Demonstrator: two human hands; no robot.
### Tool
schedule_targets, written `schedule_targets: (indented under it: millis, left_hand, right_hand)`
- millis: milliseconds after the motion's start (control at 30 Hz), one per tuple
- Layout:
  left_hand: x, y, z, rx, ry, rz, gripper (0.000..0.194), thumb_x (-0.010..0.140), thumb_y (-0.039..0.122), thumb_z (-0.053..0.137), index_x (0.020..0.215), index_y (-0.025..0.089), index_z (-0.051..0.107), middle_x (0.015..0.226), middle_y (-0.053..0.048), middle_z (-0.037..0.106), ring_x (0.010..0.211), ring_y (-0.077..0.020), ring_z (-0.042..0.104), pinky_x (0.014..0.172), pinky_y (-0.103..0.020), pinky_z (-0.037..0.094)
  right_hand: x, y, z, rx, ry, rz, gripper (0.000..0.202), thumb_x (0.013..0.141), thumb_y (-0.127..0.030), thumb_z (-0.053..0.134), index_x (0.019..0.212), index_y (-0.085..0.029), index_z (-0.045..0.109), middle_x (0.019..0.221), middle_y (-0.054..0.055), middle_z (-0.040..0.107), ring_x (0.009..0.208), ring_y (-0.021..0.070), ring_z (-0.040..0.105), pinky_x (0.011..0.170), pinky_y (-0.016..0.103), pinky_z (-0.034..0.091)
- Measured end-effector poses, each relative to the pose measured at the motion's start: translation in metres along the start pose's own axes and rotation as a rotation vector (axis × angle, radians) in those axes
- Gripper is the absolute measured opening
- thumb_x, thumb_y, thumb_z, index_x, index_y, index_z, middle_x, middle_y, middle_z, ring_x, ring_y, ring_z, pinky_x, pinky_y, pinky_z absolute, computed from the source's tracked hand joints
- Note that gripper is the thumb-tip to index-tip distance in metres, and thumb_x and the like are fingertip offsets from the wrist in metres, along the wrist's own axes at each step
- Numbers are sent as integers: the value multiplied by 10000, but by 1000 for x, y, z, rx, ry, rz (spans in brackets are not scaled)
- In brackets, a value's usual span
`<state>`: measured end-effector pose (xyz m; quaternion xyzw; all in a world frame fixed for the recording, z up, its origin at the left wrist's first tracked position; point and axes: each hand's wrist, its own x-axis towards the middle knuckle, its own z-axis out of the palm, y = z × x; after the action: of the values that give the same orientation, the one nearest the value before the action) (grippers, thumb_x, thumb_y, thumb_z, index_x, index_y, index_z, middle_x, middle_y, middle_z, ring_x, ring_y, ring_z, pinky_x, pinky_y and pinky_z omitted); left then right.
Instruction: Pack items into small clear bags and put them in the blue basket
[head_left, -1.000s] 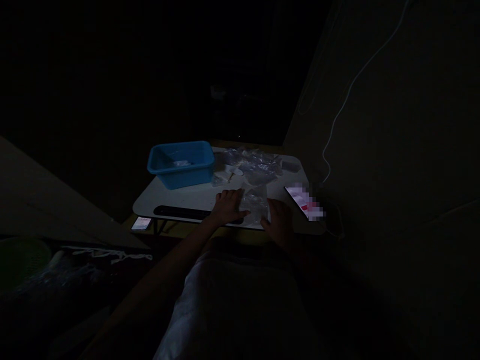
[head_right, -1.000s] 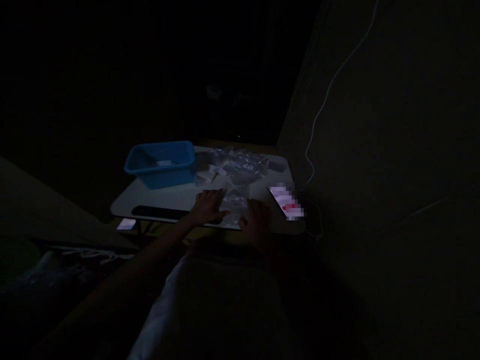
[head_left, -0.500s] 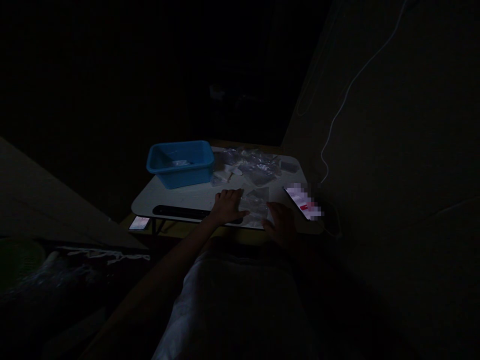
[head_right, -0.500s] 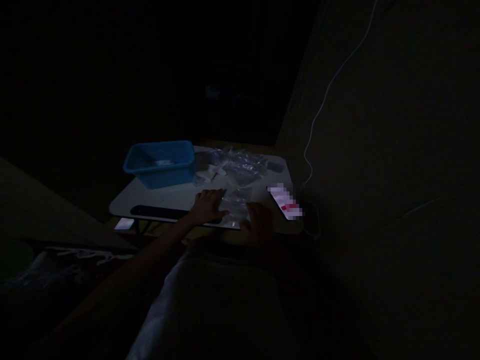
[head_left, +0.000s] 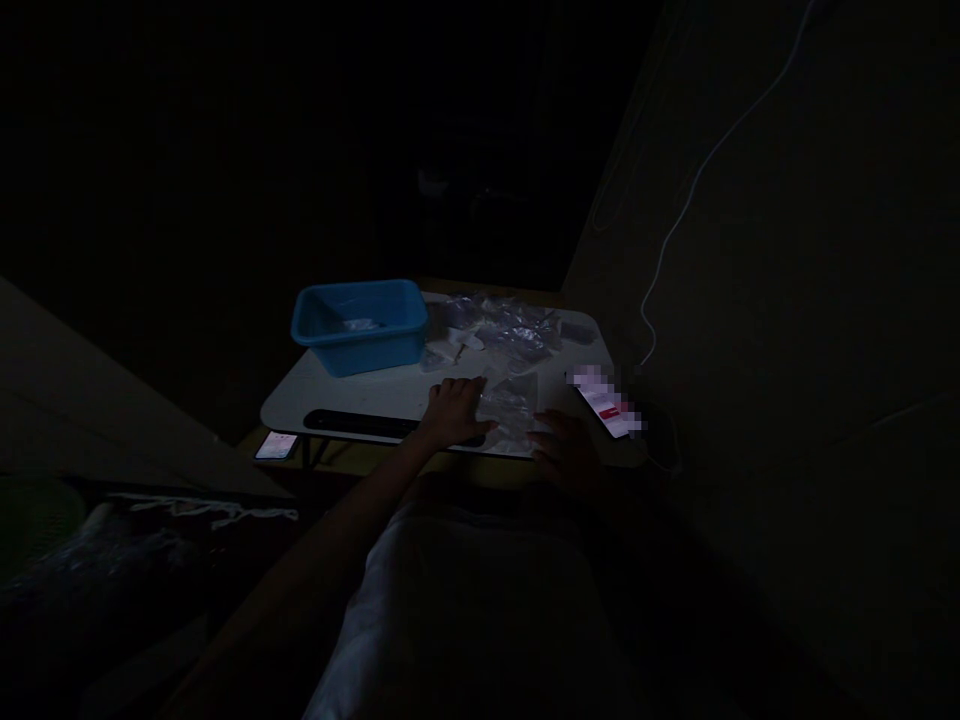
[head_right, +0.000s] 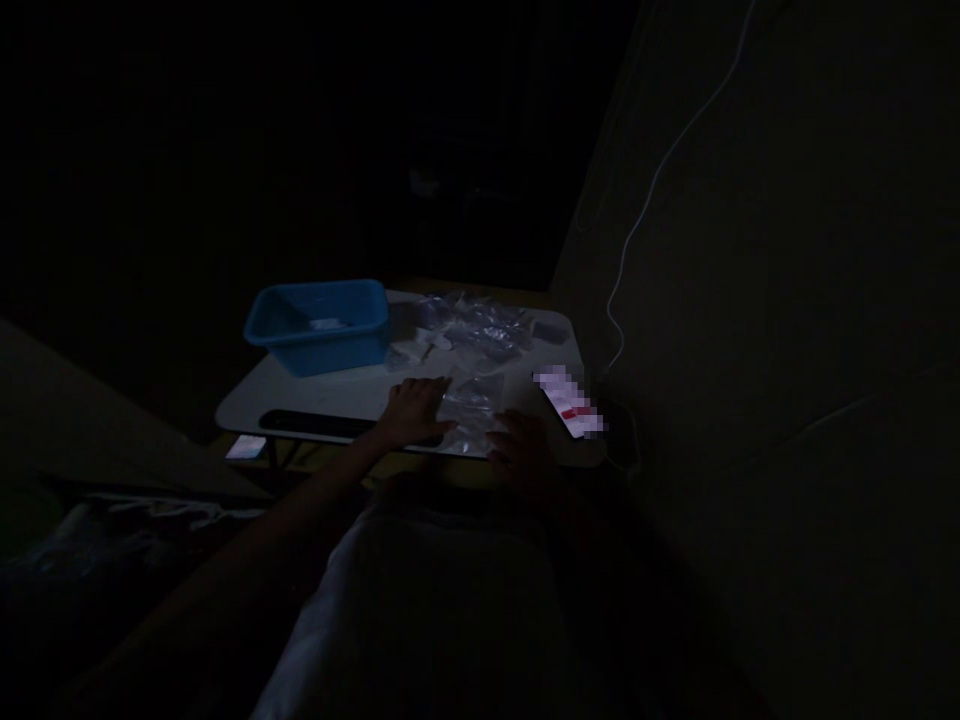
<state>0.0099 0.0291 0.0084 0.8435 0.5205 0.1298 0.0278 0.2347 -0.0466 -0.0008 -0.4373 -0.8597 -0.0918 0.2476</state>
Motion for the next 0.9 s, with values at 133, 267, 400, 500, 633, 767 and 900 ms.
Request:
schedule_targets:
  millis: [133,267,400,500,633,767,900]
  left_hand:
    - [1,0,-1,0,-20,-8,780,672,634,508,1308,239,290,1247,-89,456,1093,-303,378,861,-434,308]
    - [1,0,-2,14,-36,-10,783,670,627,520,1311,247,279,1257,-89,442,1107,-302,368,866,-434,308]
    - [1,1,-3,19,-32,-18,787,662,628,529,1301,232,295,1246,-90,450,1103,-305,374,864,-439,313]
    - [1,2,-3,21,-42,-29,779,664,623,532,1301,242,294,1246,-87,451,1110,-304,368,871,-438,307]
    - [1,1,-3,18,-46,-29,770,668,614,536,1302,251,295,1247,-87,453,1110,-301,368,874,-431,301]
    - [0,0,-3,6,-32,-7,774,673,623,521,1305,238,296,1242,-87,457,1094,-297,381,866,-428,306]
    - [0,-1,-2,-1,-29,-8,776,675,629,510,1309,237,296,1248,-87,455,1100,-296,377,869,-430,303]
  right_hand:
    - [1,2,-2,48,-36,-18,264,799,-261,494,1029,-195,605,1109,83,607,1102,220,491,887,405,372]
    - [0,1,-7,82,-108,-7,275,786,-228,485,1032,-208,606,1124,80,606,1141,229,471,892,422,365]
    - [-1,-1,-9,133,-129,-19,293,768,-212,482,1034,-206,605,1109,71,618,1153,231,465,893,434,369]
    - [-1,-3,-7,154,-100,-13,326,760,-190,475,1065,-206,588,1104,74,621,1143,222,476,886,431,381]
    - [1,-2,-3,157,-71,1,301,769,-181,466,1042,-193,592,1073,87,634,1114,217,504,877,428,392]
    - [-1,2,0,158,-65,-14,257,765,-166,461,980,-181,599,1092,93,626,1108,219,512,863,423,398]
    - [-3,4,0,173,-66,-20,239,762,-162,459,964,-172,587,1131,103,604,1126,214,495,871,411,393]
